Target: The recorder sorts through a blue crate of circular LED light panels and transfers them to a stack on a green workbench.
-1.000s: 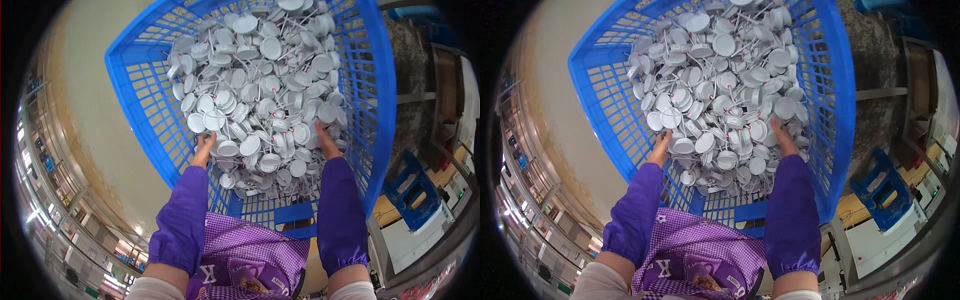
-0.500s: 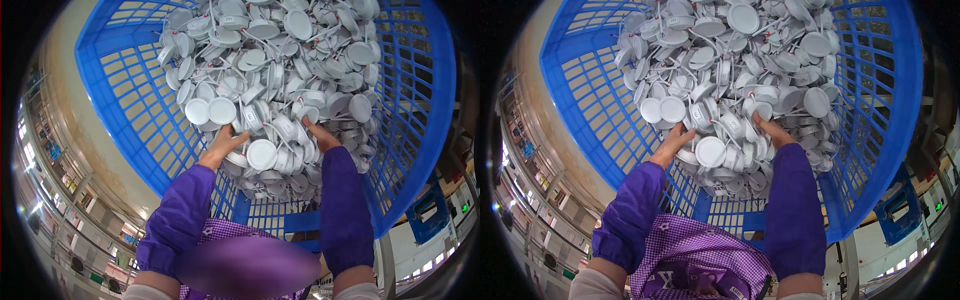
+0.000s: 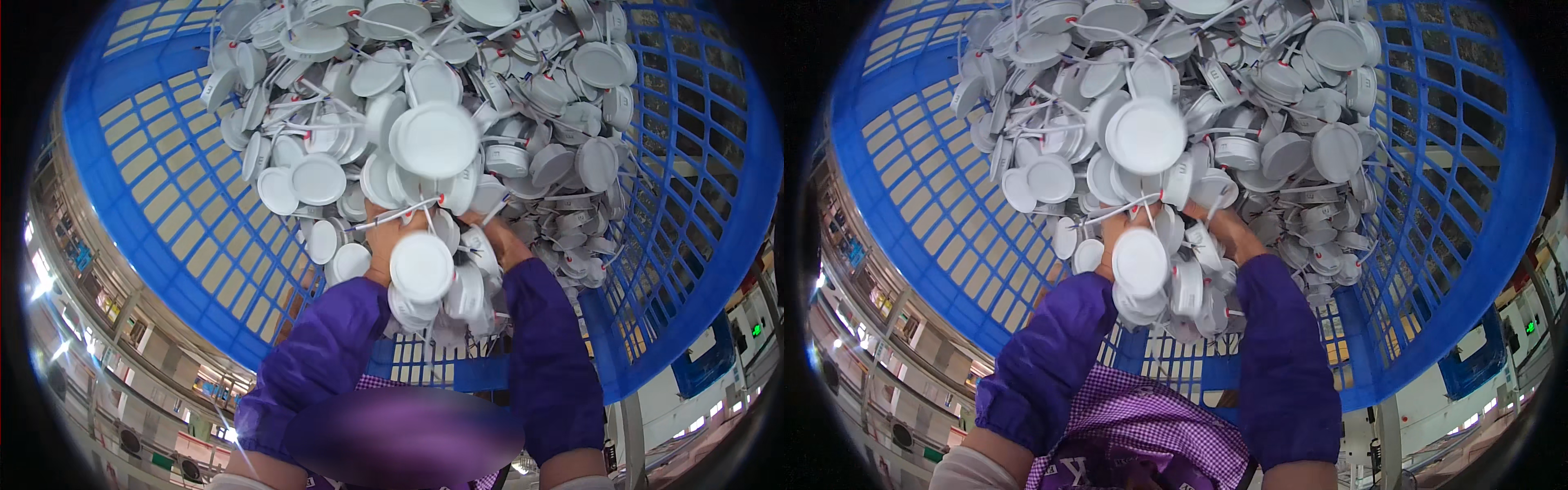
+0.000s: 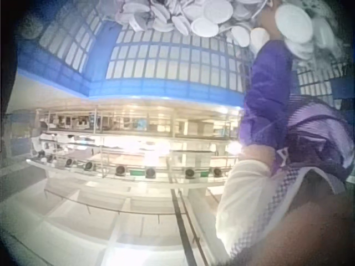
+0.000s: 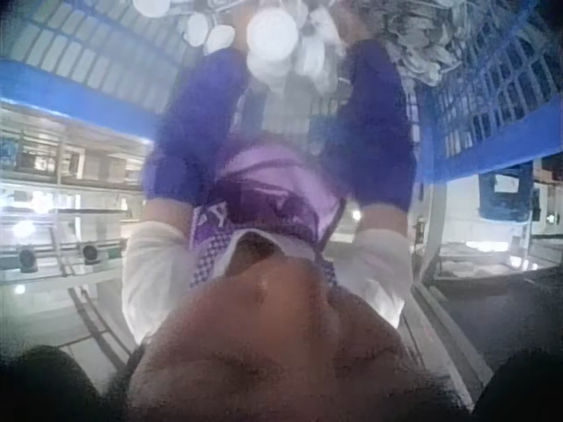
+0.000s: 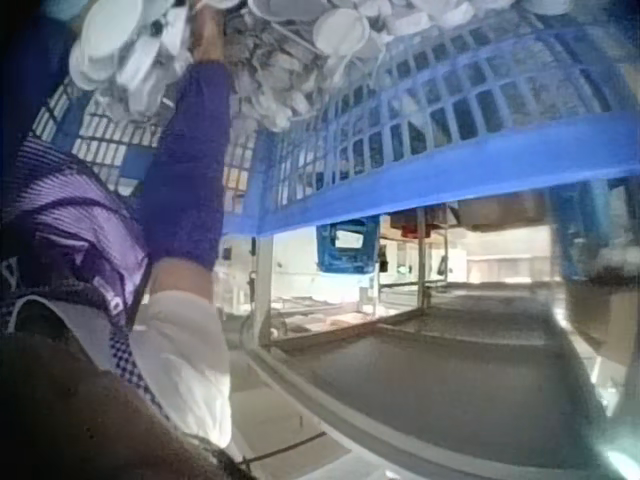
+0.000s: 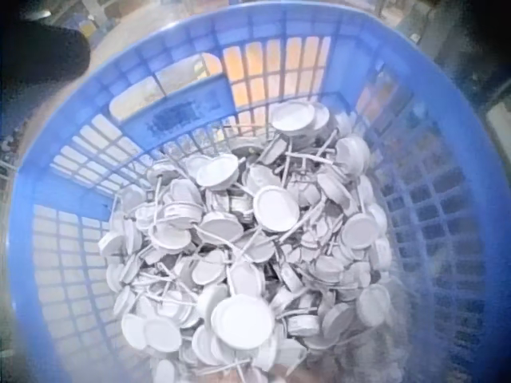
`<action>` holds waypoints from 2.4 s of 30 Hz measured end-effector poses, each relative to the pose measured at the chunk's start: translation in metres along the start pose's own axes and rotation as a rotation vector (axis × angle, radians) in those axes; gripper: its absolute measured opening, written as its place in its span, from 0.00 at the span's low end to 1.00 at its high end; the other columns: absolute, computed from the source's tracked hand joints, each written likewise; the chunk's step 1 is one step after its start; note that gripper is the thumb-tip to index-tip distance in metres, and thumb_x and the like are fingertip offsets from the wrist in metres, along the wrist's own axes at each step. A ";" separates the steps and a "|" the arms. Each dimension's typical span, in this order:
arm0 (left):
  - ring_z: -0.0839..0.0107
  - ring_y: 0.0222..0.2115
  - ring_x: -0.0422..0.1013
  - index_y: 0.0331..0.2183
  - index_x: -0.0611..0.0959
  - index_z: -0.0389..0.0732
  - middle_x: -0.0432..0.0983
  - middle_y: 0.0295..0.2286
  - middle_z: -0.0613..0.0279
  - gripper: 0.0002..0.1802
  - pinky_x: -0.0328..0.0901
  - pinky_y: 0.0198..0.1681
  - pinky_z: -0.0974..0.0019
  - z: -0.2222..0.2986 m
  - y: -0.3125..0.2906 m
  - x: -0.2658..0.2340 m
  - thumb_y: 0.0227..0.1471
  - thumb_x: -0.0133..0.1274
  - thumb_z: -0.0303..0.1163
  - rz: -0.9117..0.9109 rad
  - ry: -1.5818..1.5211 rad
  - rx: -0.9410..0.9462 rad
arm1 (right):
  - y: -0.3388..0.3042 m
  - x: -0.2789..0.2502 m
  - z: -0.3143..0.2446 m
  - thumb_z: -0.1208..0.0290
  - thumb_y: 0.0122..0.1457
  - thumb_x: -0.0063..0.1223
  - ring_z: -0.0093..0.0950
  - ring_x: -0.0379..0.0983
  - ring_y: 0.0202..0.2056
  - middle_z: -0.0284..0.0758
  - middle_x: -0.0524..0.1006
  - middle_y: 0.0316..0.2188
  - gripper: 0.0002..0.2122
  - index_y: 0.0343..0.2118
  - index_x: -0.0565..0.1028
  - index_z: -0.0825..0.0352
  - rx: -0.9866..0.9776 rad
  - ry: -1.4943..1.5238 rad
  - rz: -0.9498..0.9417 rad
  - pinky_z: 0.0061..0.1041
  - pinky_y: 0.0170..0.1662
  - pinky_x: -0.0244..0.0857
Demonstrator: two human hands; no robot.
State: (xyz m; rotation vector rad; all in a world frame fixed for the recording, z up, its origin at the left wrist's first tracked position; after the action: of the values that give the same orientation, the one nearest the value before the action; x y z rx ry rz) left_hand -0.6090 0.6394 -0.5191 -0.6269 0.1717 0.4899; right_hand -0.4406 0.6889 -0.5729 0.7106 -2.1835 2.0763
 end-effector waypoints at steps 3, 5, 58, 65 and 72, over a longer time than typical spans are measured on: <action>0.51 0.39 0.68 0.42 0.74 0.33 0.72 0.36 0.48 0.24 0.62 0.45 0.59 0.003 -0.015 0.013 0.42 0.60 0.32 -0.036 0.062 0.006 | -0.027 -0.003 -0.003 0.61 0.46 0.65 0.25 0.72 0.38 0.32 0.76 0.37 0.24 0.45 0.73 0.67 -0.044 0.033 0.028 0.25 0.41 0.66; 0.50 0.39 0.68 0.42 0.74 0.33 0.72 0.36 0.47 0.24 0.62 0.45 0.59 0.002 -0.016 0.019 0.42 0.60 0.31 -0.047 0.112 0.038 | -0.033 -0.004 -0.008 0.63 0.46 0.65 0.24 0.72 0.38 0.32 0.76 0.37 0.23 0.44 0.73 0.67 -0.100 0.052 0.029 0.25 0.40 0.66; 0.57 0.39 0.72 0.43 0.78 0.41 0.76 0.38 0.49 0.17 0.66 0.43 0.61 0.863 -0.351 0.362 0.49 0.53 0.34 -0.636 0.399 1.725 | -0.999 -0.320 -0.259 0.42 0.44 0.59 0.44 0.66 0.52 0.51 0.68 0.51 0.39 0.54 0.67 0.68 -0.704 -0.594 2.107 0.36 0.45 0.69; 0.72 0.40 0.71 0.44 0.75 0.35 0.73 0.42 0.59 0.13 0.66 0.43 0.70 0.787 -0.276 0.154 0.56 0.47 0.24 -0.497 -0.185 1.469 | -0.955 -0.068 -0.280 0.68 0.48 0.60 0.42 0.71 0.46 0.48 0.74 0.43 0.20 0.45 0.73 0.70 -1.710 -0.434 1.868 0.32 0.50 0.63; 0.75 0.37 0.71 0.42 0.74 0.35 0.74 0.37 0.62 0.12 0.65 0.43 0.71 0.560 -0.148 -0.025 0.54 0.51 0.25 -0.043 -0.113 0.726 | -0.681 0.078 -0.221 0.85 0.48 0.55 0.32 0.75 0.34 0.40 0.77 0.33 0.11 0.36 0.75 0.71 -1.993 -0.227 0.897 0.24 0.39 0.67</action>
State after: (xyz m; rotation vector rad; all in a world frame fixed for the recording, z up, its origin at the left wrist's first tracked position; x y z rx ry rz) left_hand -0.5545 0.8621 0.0136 0.1069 0.2123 0.3841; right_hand -0.3298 0.8806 0.1122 -0.3685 -3.2129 -0.9402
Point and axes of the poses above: each hand's wrist, its own y-axis towards the middle knuckle, its own x-axis out of the palm, z = x × y, the point moved 4 cm from there along y, towards the middle knuckle
